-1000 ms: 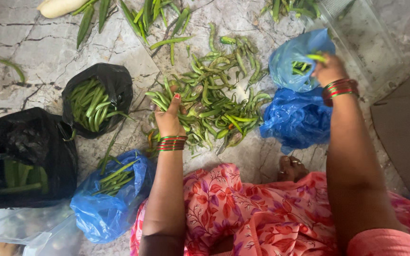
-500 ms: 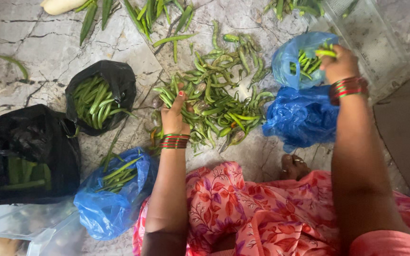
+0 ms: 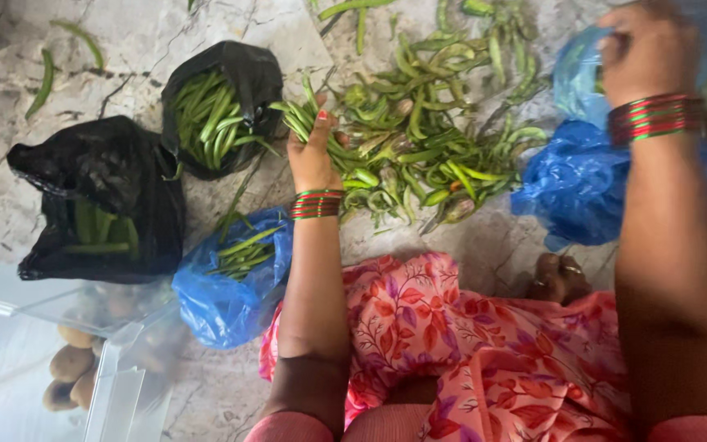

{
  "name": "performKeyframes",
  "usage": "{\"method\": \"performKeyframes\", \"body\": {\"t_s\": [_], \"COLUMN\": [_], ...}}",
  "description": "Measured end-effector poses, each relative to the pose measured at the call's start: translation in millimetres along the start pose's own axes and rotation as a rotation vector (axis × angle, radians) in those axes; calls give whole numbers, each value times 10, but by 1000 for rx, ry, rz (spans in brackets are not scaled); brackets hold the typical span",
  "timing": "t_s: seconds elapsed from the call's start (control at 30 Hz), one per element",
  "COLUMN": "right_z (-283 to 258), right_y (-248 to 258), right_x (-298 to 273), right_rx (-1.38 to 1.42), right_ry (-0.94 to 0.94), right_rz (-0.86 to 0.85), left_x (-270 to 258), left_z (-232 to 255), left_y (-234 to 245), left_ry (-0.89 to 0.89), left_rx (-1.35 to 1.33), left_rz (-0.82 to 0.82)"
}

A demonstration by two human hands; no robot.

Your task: The person sits on the floor and sorts green beans and other vegetables by hand, placing them into separate plastic bags. The person handles the vegetables one at a time and arranges them into piles and bags.

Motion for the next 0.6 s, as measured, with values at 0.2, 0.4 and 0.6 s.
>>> {"method": "performKeyframes", "body": {"t_s": [0.2, 0.4, 0.6], "right_z": [-1437, -2470, -2790], "right_y": [-654, -951, -930], "right_x": [228, 271, 299], "right_rx": [376, 997, 752], "right_ry": [42, -94, 9], "right_rz": [-251, -466, -586], "left_x": [-8, -171, -238], "left_z": [214, -148, -491], "left_y": [80, -162, -475], "left_ry": [-49, 243, 340], "left_rx": [91, -138, -349], "left_rz": [37, 6, -180]}}
Point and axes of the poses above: each hand's wrist, its own x-axis towards the middle knuckle, its own y-axis out of the back of the hand, z = x × y, the point moved 8 cm from there along x, towards the middle knuckle, and after that the axes turned 1 degree about z, right-handed, at the moved point
